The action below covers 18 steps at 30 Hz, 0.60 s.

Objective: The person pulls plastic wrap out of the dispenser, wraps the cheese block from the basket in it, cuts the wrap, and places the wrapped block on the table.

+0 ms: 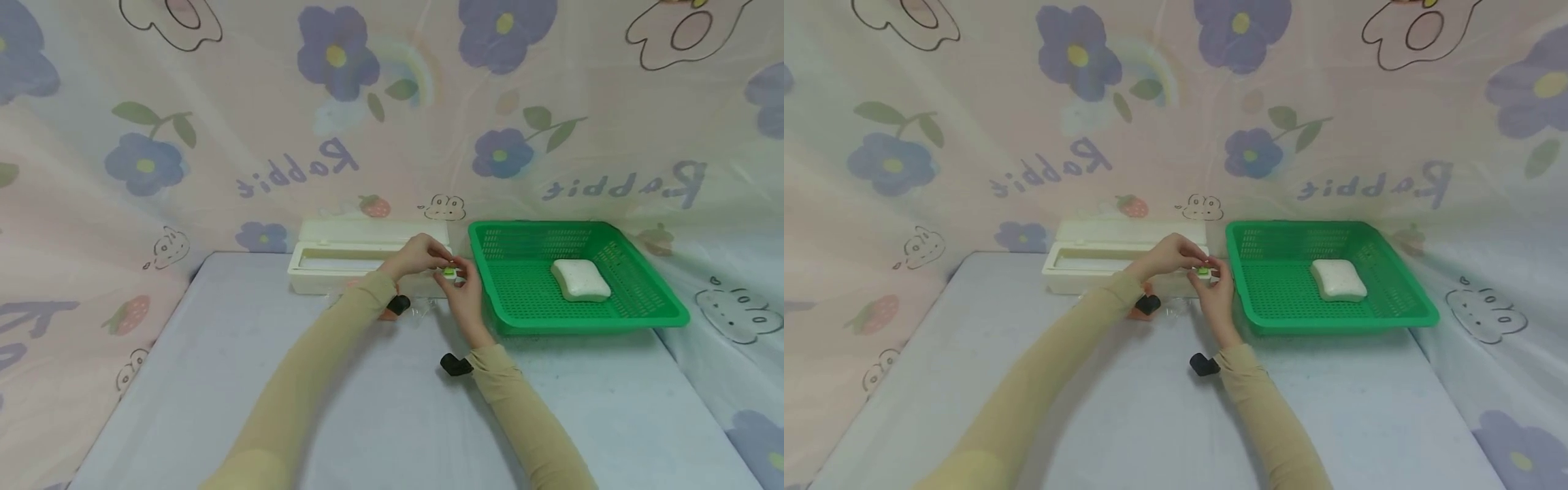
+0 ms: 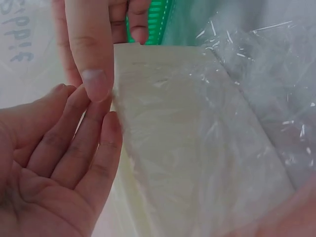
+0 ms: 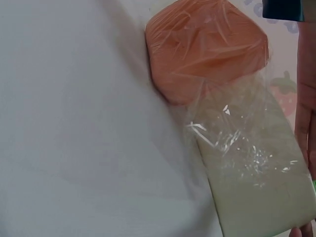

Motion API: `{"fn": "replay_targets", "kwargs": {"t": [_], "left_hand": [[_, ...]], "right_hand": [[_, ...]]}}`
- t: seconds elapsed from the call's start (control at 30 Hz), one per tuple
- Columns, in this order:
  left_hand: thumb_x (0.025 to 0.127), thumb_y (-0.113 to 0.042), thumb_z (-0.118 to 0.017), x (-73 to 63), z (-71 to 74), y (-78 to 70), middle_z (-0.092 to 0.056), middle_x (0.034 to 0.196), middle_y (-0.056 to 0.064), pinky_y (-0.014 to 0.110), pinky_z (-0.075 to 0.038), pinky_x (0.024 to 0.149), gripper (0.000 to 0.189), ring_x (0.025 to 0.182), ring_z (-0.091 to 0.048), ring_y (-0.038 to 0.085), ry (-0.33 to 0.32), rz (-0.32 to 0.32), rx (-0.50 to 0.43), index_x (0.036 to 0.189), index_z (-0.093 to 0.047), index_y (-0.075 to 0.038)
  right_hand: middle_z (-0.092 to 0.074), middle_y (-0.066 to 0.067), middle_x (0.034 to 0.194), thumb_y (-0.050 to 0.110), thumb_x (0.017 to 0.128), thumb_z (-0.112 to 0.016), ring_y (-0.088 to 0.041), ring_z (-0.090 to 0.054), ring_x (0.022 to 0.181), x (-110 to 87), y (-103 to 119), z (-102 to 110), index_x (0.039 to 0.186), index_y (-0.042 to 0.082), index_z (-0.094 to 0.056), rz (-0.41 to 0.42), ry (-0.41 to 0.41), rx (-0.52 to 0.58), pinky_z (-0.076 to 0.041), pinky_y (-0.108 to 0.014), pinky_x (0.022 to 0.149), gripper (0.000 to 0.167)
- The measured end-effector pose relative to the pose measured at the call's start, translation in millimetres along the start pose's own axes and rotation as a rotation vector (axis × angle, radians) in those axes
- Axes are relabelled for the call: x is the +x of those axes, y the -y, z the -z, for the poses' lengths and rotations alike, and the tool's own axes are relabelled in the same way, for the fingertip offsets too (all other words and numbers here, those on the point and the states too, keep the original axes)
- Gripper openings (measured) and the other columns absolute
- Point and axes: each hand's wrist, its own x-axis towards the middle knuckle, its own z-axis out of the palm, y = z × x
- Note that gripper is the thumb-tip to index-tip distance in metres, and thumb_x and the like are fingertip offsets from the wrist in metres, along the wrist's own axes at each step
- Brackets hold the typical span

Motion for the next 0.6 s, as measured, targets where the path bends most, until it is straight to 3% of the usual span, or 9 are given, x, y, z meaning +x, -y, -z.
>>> {"fn": "replay_targets", "kwargs": {"t": [0.13, 0.37, 0.6], "left_hand": [[0.089, -0.004, -0.067, 3.4, -2.3, 0.3, -0.07, 0.101, 0.011, 0.024, -0.055, 0.074, 0.015, 0.09, -0.066, 0.019, -0.009, -0.011, 0.029, 0.103, -0.072, 0.001], [0.082, 0.001, -0.074, 7.0, -5.0, -1.4, -0.072, 0.091, 0.009, 0.02, -0.054, 0.07, 0.016, 0.083, -0.068, 0.015, -0.05, -0.015, 0.045, 0.098, -0.073, 0.0], [0.077, 0.007, -0.076, 6.9, -8.8, -1.4, -0.072, 0.088, 0.012, 0.02, -0.055, 0.067, 0.018, 0.079, -0.069, 0.015, -0.08, -0.001, 0.025, 0.095, -0.072, 0.003]], "right_hand": [[-0.053, -0.023, 0.12, 0.008, 0.084, -0.074, -0.039, -0.046, 0.1, 2.3, -2.8, -0.8, 0.125, -0.006, -0.053, 0.038, -0.021, 0.015, -0.038, -0.04, 0.078, 0.048], [-0.053, -0.031, 0.114, -0.007, 0.083, -0.07, -0.048, -0.045, 0.096, -4.0, 23.2, 0.3, 0.12, -0.016, -0.051, 0.114, -0.009, 0.012, -0.039, -0.053, 0.077, 0.043], [-0.05, -0.033, 0.116, -0.009, 0.085, -0.065, -0.047, -0.044, 0.093, -6.2, 26.9, 0.6, 0.121, -0.016, -0.049, 0.094, 0.015, 0.041, -0.038, -0.06, 0.078, 0.04]]}}
